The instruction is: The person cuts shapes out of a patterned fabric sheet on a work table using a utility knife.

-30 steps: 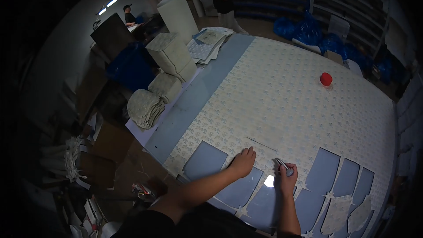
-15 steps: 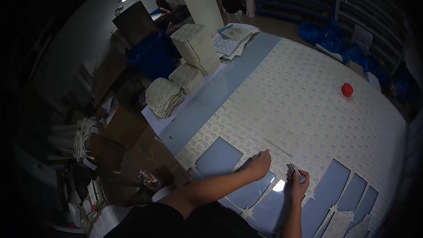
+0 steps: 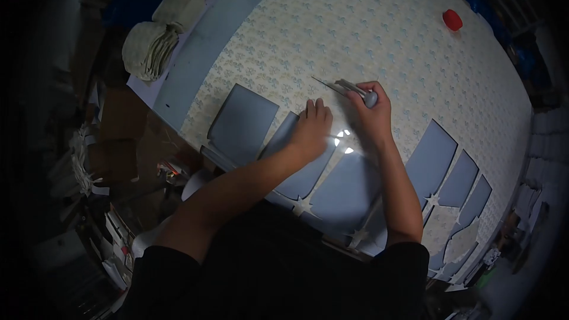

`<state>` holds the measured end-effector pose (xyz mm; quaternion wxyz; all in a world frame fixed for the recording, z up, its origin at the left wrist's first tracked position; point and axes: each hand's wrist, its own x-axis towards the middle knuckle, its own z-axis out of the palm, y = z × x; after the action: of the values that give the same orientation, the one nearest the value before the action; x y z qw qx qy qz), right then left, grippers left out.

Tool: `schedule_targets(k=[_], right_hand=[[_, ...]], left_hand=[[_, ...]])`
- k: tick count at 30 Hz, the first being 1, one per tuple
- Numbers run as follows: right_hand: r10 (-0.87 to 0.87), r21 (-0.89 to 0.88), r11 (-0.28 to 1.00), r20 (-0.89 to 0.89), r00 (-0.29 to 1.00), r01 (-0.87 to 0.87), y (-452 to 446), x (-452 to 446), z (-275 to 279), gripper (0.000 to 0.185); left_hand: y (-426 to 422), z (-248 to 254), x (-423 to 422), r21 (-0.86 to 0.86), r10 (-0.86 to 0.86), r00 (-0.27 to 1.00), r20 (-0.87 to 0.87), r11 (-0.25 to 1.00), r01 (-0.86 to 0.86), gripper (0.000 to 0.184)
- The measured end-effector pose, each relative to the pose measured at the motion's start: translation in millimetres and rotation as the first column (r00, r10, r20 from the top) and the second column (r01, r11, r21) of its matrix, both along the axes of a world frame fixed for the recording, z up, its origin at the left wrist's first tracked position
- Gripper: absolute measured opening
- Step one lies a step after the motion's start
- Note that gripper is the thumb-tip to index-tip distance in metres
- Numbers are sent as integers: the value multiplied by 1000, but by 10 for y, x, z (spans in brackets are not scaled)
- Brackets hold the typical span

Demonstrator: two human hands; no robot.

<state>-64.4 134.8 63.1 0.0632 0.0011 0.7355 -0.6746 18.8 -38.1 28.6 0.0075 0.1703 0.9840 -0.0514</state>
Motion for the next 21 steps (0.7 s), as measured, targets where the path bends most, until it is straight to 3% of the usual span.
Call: schedule_targets(k=[2,4,5,7,10,12,16,21], right_hand=[[89,103,991,-39,995,-85,-127,-193,56,21],[410,384,867,-186,893,-318,-253,-343,135,19],[416,385,863,-175,892,-327,-317,-397,179,19],[644,429,713,-87,760,-555,-428,-475,248,19],[738,441,622,-55,672,-647,-516,-558,250,19],[787,469,558,-38,616,-684,-549,-603,256,18],[896,537,388,-29,444,-749,-622,-616,223,16],[932,606,320,-65,356,-728,-681,-661,193,15]], left_hand=[[5,14,29,-3,11,1000,19,1000,-11,53],[8,-15,36,-10,18,999,34,1000,-18,54],[13,-38,45,43,29,998,55,999,-31,59],[1,-46,56,99,40,995,89,994,-49,66],[-28,-17,46,100,13,993,114,995,-24,64],[-23,-7,58,33,17,1000,-6,999,-16,54],[16,-18,88,37,40,997,62,998,-43,54],[32,32,90,90,73,992,107,992,-83,56]])
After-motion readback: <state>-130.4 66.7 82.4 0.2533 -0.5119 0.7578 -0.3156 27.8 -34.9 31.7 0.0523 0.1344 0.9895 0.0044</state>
